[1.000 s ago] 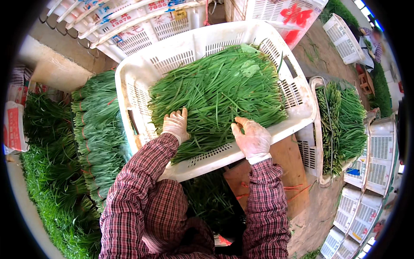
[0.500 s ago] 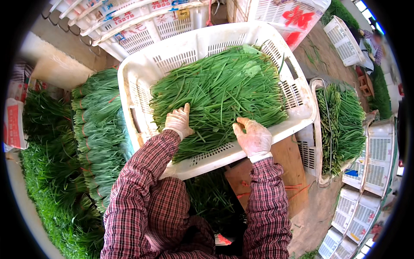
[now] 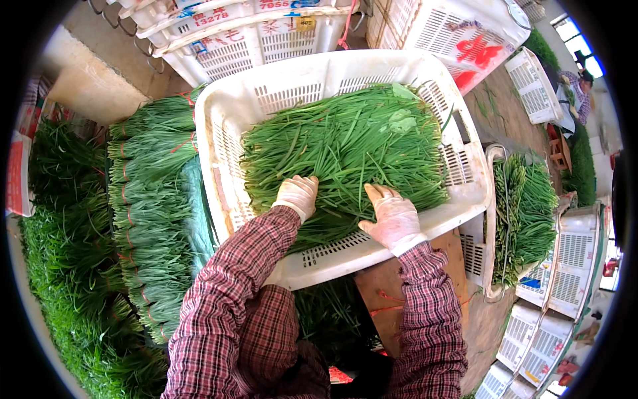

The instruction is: The person bundles stalks of green onions by hand, strips away the outer leaves, and secures each bundle with a red tie before placing it into a white plastic crate.

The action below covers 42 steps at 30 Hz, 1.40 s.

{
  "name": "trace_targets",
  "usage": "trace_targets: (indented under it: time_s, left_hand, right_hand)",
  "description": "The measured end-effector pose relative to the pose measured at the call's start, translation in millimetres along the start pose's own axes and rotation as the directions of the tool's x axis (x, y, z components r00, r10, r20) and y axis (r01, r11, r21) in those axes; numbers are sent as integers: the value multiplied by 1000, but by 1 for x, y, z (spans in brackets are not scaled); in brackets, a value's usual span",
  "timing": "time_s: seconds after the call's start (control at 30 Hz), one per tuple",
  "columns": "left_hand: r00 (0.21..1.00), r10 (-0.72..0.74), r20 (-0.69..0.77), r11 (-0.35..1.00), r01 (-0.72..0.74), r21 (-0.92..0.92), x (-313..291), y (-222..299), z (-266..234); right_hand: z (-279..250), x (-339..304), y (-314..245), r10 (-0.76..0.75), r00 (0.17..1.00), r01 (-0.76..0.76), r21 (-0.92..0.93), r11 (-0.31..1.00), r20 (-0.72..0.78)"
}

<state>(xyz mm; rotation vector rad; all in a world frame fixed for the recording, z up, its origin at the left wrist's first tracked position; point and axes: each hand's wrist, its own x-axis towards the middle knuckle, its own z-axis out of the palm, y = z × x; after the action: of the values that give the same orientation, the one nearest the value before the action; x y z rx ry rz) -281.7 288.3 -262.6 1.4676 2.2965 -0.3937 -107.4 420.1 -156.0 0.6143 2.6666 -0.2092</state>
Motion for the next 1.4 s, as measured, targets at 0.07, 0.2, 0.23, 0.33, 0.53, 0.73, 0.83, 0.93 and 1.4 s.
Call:
trace_targets:
  time_s: [0.07,0.2,0.23,0.33,0.53,0.73,0.83,0.93,1.4]
  left_hand:
    - [999,-20,48,999,21,-33,3,0,-4]
    - [1000,-18,-10,997,17,-81,2,-2,-7]
    - [1000,-4,24,996,7,-94,0,-5,-14]
    - [1000,6,-8,992,-7,-125,-2,-7,-17]
    - [995,46,87,901,-4,-433,-1,-25,-51]
    - [829,-531,-179,-159,-304,-939,0,-55,-43]
    - [799,-601,-27,-395,-326,-859,-4,-60,-42]
    - [800,-591,103,-574,-327,-750,1,-53,-20]
    - [815,-361,454,-740,46,-671,-16,-12,13]
  right_hand:
    - [-7,20,-16,-73,997,72,-91,993,-6]
    - [3,72,-44,-203,975,217,-212,953,89]
    - [9,86,-49,-213,968,240,-232,943,133]
    - [24,118,-57,-203,933,278,-241,930,296]
    - [41,134,-44,-140,923,221,-195,956,359]
    - [7,117,-13,12,951,-83,218,972,310]
    - [7,104,16,103,957,-210,402,891,271]
    - [7,105,21,116,960,-228,477,849,254]
    - [20,116,33,273,943,-334,567,753,192]
